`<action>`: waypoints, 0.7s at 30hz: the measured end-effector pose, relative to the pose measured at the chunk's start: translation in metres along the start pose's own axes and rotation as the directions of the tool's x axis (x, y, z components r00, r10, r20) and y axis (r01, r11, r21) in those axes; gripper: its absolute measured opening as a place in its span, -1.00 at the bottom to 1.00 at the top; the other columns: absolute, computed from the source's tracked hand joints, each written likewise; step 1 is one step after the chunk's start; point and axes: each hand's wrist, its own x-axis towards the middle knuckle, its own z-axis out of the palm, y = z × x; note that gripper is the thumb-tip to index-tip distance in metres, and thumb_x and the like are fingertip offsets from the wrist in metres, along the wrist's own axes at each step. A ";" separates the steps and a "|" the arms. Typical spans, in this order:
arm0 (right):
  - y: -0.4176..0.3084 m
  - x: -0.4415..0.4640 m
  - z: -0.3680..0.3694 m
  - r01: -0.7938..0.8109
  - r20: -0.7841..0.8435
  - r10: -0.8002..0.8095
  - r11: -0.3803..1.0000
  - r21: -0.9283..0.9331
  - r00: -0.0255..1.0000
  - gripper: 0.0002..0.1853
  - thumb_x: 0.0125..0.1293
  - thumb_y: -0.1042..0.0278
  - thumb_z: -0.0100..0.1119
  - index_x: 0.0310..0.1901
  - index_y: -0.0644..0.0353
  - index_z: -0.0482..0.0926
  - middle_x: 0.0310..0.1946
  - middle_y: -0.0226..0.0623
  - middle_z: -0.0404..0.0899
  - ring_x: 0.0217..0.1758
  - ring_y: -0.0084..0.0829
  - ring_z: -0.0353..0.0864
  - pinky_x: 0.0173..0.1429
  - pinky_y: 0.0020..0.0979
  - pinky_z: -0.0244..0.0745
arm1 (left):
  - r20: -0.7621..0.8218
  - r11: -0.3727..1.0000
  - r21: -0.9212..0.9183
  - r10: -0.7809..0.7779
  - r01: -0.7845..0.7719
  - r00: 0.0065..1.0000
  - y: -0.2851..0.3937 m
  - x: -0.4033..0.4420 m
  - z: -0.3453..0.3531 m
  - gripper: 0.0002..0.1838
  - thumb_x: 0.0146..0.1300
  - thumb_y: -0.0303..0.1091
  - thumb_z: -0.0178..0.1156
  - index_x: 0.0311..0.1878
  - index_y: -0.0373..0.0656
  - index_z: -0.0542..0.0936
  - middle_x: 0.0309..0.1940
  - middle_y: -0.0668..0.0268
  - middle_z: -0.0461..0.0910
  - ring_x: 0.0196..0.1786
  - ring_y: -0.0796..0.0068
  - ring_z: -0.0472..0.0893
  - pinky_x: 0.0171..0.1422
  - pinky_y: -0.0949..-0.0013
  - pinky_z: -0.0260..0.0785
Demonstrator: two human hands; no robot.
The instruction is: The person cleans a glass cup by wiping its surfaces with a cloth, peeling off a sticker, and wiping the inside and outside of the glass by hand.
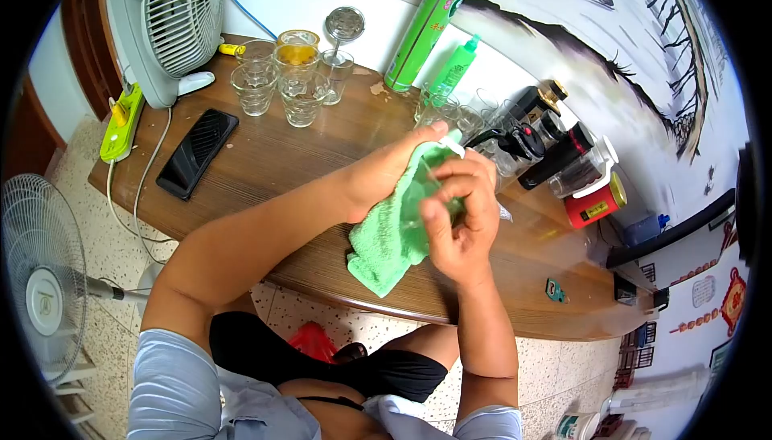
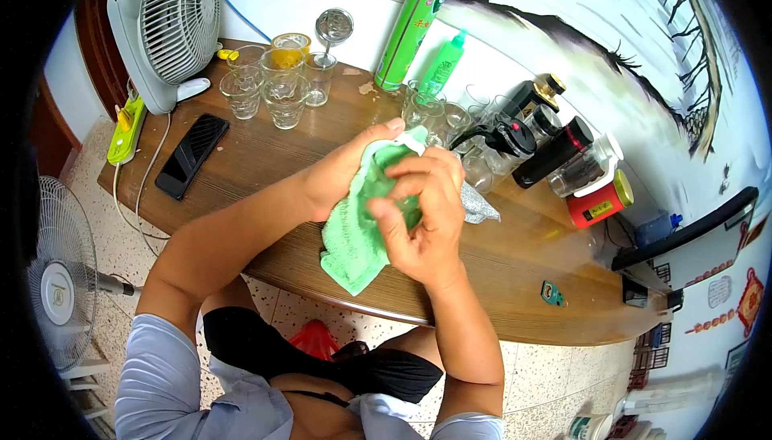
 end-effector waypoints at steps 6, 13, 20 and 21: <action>-0.001 -0.014 0.022 -0.378 0.016 0.378 0.925 0.046 0.926 -0.80 0.44 0.57 0.14 0.05 0.33 0.58 -0.10 -0.03 0.59 0.01 -0.03 0.54 0.18 -0.12 0.44 | -0.254 0.661 0.731 0.492 -0.168 0.833 -0.012 0.002 -0.004 -0.30 0.68 0.27 -0.08 0.10 -0.33 0.60 -0.06 0.03 0.69 0.04 0.27 0.66 0.19 0.19 0.47; 0.000 -0.024 0.018 -0.417 0.005 0.424 0.889 0.190 0.906 -0.87 0.34 0.59 0.15 -0.12 0.26 0.45 -0.24 -0.17 0.41 -0.14 -0.20 0.44 0.12 -0.17 0.45 | -0.287 0.955 0.286 0.165 -0.080 0.944 -0.012 0.004 0.002 -0.30 0.68 0.31 -0.09 0.33 -0.17 0.61 0.03 0.24 0.70 0.10 0.48 0.65 0.30 0.35 0.48; 0.007 -0.019 0.016 -0.288 -0.035 0.301 0.935 0.207 0.953 -0.46 0.32 0.06 0.60 -0.25 0.16 0.34 -0.28 -0.24 0.37 -0.14 -0.21 0.43 0.10 -0.26 0.46 | 0.073 0.972 -0.199 -0.115 0.128 0.991 -0.001 -0.001 0.000 -0.33 0.64 0.36 -0.09 0.15 -0.08 0.67 -0.11 0.34 0.71 -0.08 0.45 0.69 0.11 0.30 0.58; 0.009 -0.019 0.013 -0.279 -0.014 0.286 0.943 0.182 0.958 -0.50 0.33 0.08 0.58 -0.24 0.17 0.36 -0.27 -0.23 0.40 -0.12 -0.20 0.45 0.11 -0.26 0.46 | 0.058 0.971 -0.191 -0.137 0.146 0.989 0.003 -0.003 0.003 -0.34 0.65 0.35 -0.08 0.15 -0.09 0.67 -0.12 0.34 0.71 -0.09 0.45 0.69 0.10 0.31 0.58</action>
